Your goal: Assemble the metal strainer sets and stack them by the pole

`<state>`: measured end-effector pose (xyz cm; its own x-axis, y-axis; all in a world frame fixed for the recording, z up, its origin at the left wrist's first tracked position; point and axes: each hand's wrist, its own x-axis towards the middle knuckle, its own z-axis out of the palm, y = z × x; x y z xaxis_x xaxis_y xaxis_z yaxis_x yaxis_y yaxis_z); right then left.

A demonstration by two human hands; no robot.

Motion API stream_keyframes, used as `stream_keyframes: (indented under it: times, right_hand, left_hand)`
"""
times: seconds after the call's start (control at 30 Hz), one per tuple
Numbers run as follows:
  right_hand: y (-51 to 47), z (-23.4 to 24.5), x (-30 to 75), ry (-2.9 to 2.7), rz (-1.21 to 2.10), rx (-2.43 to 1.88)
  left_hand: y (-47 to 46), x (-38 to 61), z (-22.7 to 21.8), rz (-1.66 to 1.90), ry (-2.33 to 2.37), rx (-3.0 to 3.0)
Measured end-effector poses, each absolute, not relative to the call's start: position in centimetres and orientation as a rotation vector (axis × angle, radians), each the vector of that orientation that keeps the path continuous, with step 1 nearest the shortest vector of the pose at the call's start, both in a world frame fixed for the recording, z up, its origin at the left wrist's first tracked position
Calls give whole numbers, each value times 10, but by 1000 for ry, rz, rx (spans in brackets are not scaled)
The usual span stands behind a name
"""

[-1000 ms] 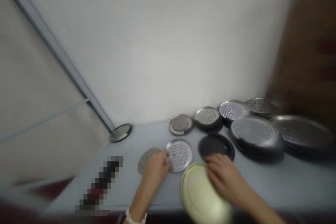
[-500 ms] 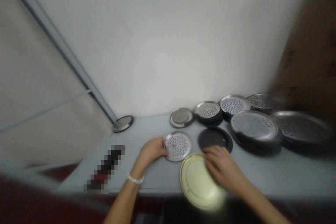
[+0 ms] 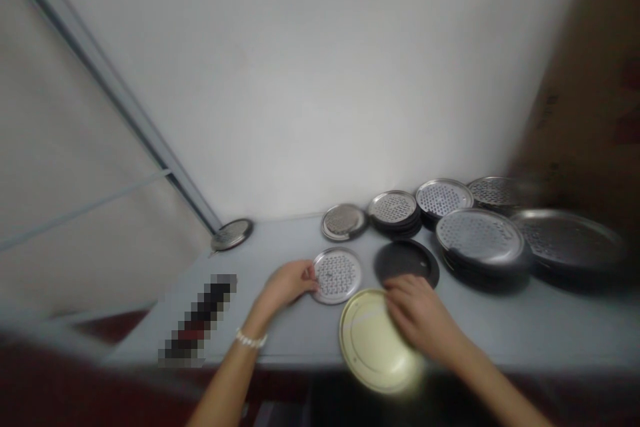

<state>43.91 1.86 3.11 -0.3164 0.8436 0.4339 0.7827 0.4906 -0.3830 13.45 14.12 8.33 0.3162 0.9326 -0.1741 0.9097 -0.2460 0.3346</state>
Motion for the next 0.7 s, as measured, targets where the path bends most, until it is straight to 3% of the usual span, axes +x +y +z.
stream_keyframes:
  times: [0.37, 0.7]
  right_hand:
    - [18, 32, 438, -2147, 137, -1331]
    - [17, 31, 438, -2145, 121, -1316]
  left_hand:
    - [101, 146, 97, 304, 1834, 2279]
    - [98, 148, 97, 74, 1834, 2288]
